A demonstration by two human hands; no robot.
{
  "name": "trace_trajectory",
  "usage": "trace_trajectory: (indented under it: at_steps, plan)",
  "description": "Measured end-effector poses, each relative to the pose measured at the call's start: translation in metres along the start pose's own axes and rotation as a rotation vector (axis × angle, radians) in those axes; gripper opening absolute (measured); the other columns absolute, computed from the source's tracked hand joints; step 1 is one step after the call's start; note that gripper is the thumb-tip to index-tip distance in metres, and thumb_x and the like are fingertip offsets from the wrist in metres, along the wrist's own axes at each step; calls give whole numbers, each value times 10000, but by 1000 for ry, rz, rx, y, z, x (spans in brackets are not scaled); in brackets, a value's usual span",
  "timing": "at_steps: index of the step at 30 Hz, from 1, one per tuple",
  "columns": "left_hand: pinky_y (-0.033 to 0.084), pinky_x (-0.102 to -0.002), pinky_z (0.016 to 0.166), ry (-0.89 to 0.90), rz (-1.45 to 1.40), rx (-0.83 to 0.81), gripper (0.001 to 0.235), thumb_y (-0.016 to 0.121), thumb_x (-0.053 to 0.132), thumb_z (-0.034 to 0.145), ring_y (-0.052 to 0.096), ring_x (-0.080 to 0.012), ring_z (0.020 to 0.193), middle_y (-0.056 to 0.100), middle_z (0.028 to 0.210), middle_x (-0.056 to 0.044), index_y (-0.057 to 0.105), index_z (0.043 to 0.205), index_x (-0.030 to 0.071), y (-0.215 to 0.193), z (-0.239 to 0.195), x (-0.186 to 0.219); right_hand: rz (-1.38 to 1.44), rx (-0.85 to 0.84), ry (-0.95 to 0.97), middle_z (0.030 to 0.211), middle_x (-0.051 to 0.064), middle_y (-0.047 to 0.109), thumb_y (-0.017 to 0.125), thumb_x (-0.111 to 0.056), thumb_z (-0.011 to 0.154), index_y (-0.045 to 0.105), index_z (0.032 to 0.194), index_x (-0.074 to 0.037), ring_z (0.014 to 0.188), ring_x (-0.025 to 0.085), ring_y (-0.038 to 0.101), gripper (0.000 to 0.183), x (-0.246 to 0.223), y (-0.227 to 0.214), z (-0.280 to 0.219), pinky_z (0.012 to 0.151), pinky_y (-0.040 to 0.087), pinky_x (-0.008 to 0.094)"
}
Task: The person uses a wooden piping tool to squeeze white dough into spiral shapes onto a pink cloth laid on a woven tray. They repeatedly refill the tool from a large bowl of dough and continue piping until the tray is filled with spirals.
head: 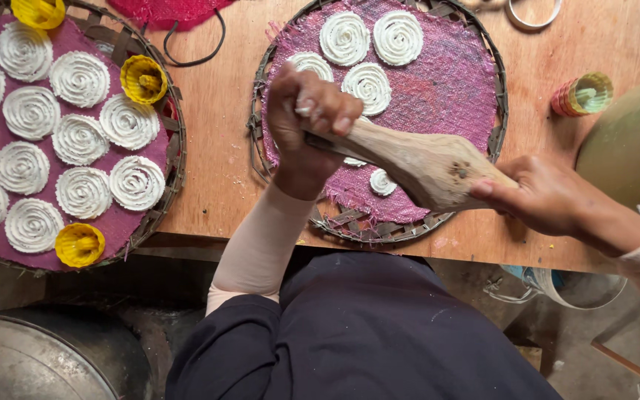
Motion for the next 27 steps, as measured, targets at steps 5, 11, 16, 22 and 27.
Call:
trace_trajectory:
  at_steps: [5,11,16,22,27]
  plan:
    - [546,-336,595,-19,57,57,493,443,287,1098,561,-156,488,577,549,-43,613,668,115,8,-15,10,99,-77,0,552,118,661,576,-654,856,722,725,5,520,236,656,688,-6,13,-2,564,524,428]
    - [537,-328,585,-50,-7,101,537,409,295,1125,540,-155,471,554,535,-37,606,658,117,1,-20,-17,-28,-91,122,635,131,703,564,-668,856,756,757,-17,569,256,681,686,8,1,-18,620,543,428]
    - [527,-326,534,-20,23,52,514,448,273,1092,517,-165,443,544,512,-44,596,626,112,1,-1,-21,-141,91,0,705,204,740,569,-670,872,810,932,-62,699,356,730,657,3,-13,-16,732,545,468]
    - [514,-317,525,36,130,-40,473,466,232,1091,500,-131,436,526,521,-34,560,641,121,16,-2,10,-107,138,-132,772,236,730,602,-650,836,809,1078,-148,781,391,737,594,-13,-2,-5,753,534,486]
    - [492,-302,551,-1,157,118,462,423,247,1084,458,-164,469,482,520,-38,497,642,137,26,-23,27,-91,99,-195,750,228,731,564,-641,834,805,992,-111,754,387,729,604,-27,9,-3,735,535,481]
Point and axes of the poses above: each hand's wrist, its own z-axis towards the middle knuckle, its own y-axis out of the palm, x = y × z, the point moved 5 cm from there along z, towards the middle knuckle
